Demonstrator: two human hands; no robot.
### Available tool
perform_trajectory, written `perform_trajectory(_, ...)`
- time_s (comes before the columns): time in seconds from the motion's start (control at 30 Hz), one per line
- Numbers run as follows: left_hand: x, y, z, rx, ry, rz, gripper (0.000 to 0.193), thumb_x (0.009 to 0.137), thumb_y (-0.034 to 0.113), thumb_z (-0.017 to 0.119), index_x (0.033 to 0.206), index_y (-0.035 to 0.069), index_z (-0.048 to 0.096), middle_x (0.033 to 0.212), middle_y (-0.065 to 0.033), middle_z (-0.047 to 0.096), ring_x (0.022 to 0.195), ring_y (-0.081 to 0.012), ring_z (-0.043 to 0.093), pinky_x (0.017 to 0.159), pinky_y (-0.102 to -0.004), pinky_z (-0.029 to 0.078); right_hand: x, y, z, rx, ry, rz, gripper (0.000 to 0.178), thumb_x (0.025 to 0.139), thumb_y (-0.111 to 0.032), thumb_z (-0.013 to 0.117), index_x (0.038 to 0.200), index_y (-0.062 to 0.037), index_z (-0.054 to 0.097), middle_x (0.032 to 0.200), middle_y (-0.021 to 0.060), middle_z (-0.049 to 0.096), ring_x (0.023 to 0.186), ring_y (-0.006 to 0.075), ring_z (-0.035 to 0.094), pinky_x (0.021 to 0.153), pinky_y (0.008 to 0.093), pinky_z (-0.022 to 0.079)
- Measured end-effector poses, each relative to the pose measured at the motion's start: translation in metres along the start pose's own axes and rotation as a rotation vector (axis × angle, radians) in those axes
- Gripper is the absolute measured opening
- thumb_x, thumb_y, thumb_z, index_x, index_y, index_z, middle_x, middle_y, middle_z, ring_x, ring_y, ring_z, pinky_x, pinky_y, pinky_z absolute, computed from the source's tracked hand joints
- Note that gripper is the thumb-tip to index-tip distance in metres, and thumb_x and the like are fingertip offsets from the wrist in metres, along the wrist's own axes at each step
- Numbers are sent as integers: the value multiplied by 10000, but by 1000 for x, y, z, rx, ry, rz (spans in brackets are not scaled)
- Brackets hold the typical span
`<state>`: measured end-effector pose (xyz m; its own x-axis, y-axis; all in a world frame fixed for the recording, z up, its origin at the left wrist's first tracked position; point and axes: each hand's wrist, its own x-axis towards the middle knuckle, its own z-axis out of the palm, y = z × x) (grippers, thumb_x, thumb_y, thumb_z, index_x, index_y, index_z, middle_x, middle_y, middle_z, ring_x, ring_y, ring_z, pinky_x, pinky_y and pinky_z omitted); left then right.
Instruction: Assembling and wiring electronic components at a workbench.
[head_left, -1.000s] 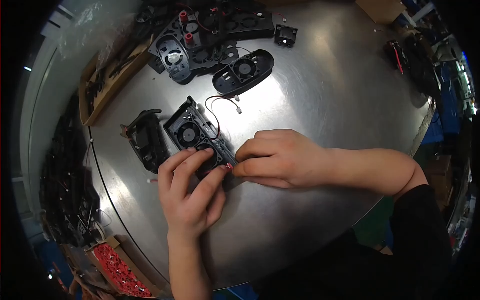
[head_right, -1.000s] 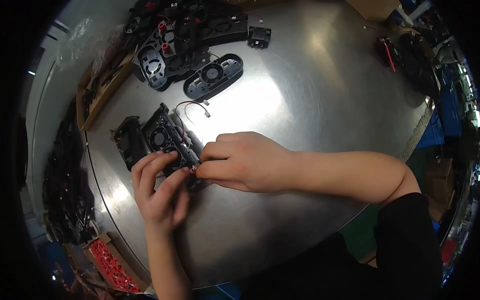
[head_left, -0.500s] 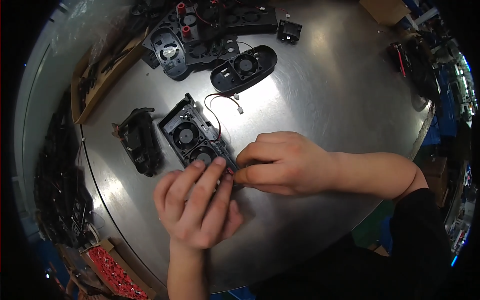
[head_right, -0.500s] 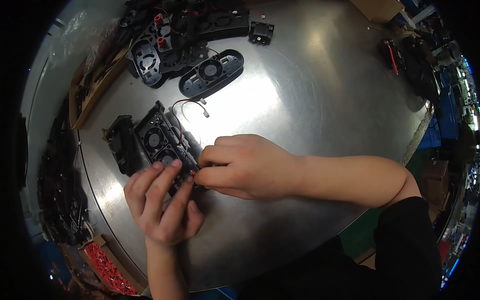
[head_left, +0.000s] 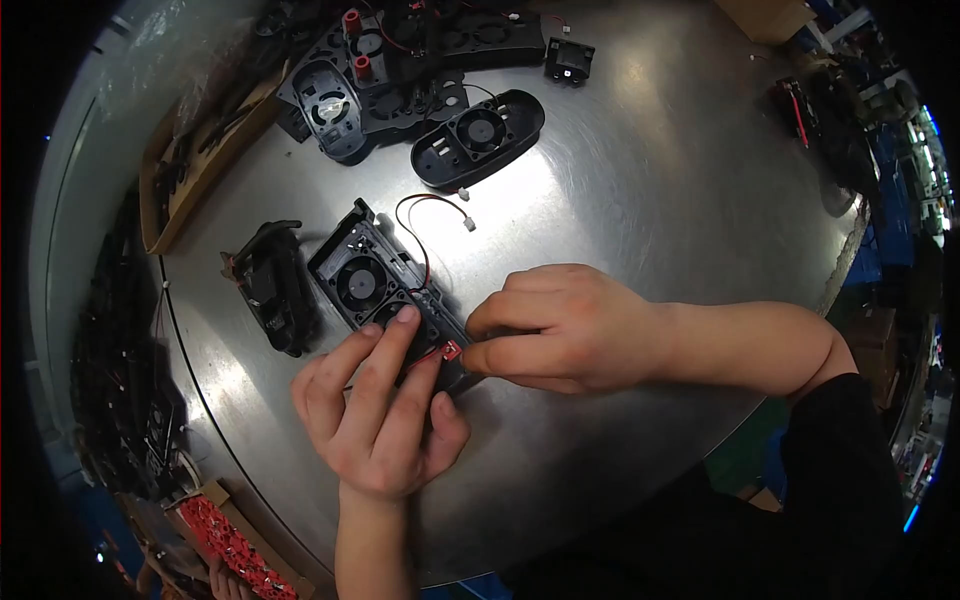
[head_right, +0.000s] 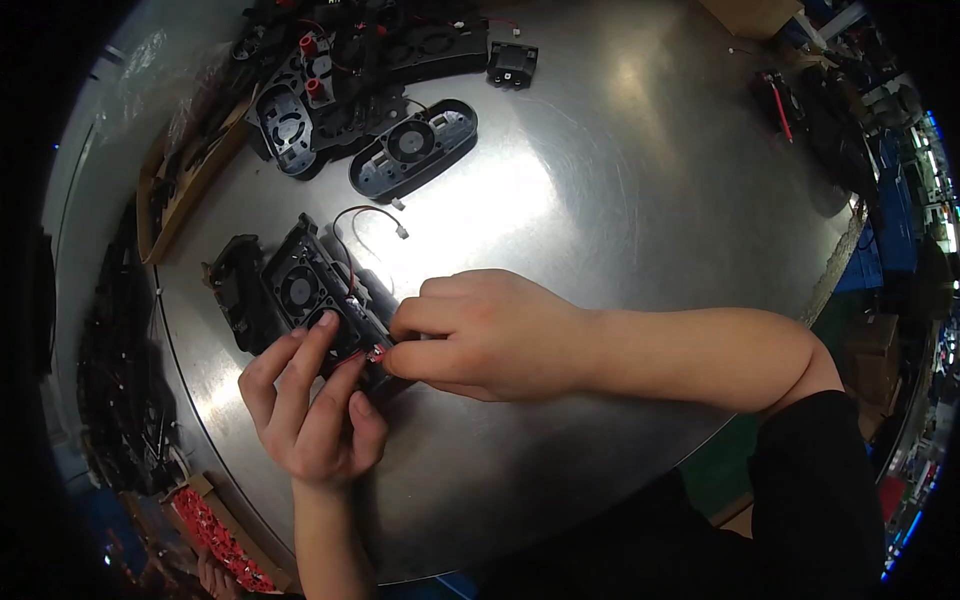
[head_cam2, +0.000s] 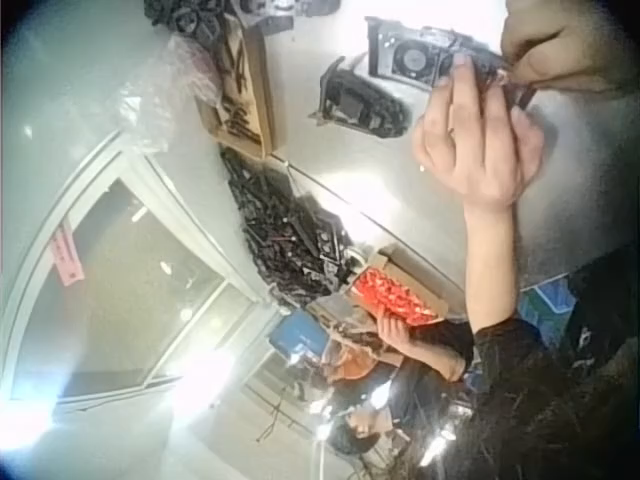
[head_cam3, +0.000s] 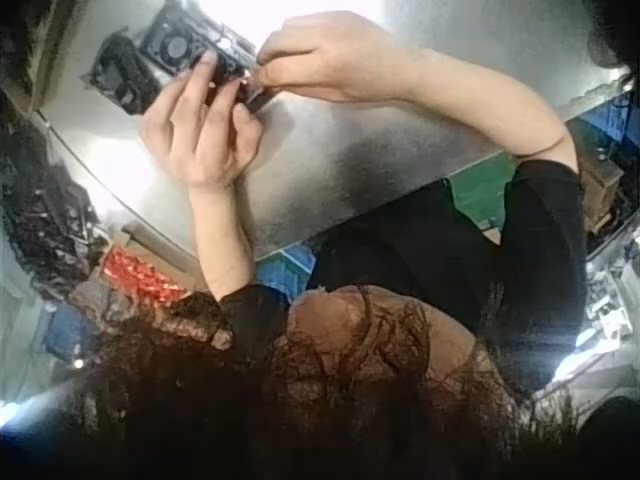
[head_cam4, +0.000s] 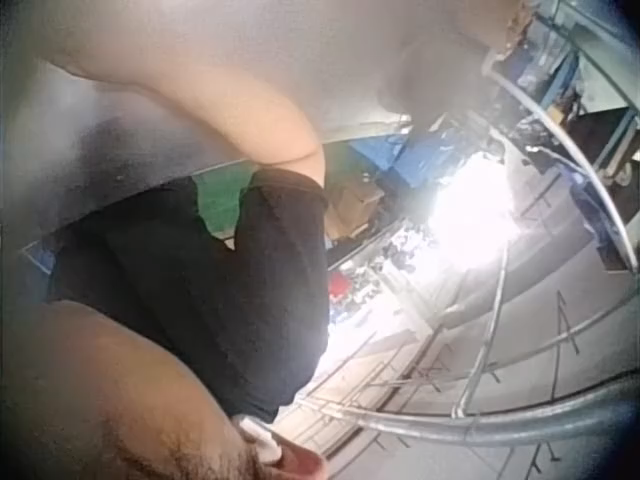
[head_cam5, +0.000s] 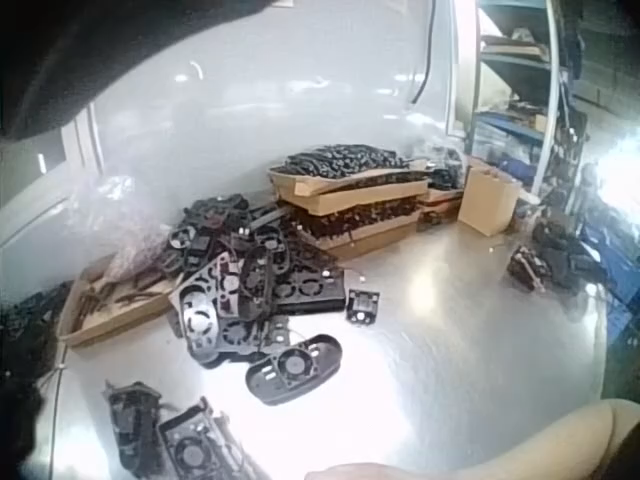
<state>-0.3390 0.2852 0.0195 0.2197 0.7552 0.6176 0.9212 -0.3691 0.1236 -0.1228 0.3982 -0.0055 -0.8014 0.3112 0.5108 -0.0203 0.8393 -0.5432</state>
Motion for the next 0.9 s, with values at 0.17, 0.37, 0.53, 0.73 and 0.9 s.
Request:
perform_trajectory(0.17,0,-2,6,-187,-12,-85,131,791,119,759,910,67,774,1149,-88,780,1059,-303,685,898,-385,491,-2,0,0,-4,-21,-18,107,893,-129,739,998,-109,752,1027,39,687,782,212,667,659,345,550)
perform_trajectory(0.37,9,3,-4,-149,-74,-208,159,760,126,863,897,125,783,1176,-40,729,1094,-301,622,893,-395,476,-1,1,0,10,-13,-12,120,889,-116,729,1006,-92,747,1016,53,684,777,220,670,647,346,552)
perform_trajectory(0.53,22,31,-23,56,-286,-354,169,792,169,872,934,150,783,1071,-11,674,996,-275,579,872,-420,440,1,-1,-2,-37,-58,-19,137,894,-98,711,1026,-84,745,985,55,677,761,220,667,633,348,547)
perform_trajectory(0.73,16,30,-15,133,-181,-287,161,820,161,854,949,135,762,1056,-11,676,988,-268,593,869,-420,433,2,-1,1,-28,-39,-31,145,891,-99,714,1031,-78,745,986,51,682,743,214,661,632,351,542)
perform_trajectory(0.9,12,10,-14,23,-155,-217,269,791,211,876,1010,129,743,1052,-32,690,1029,-284,615,903,-427,448,-2,-2,-1,-49,-37,-21,149,883,-111,726,1028,-77,745,985,52,685,744,212,663,636,350,543)
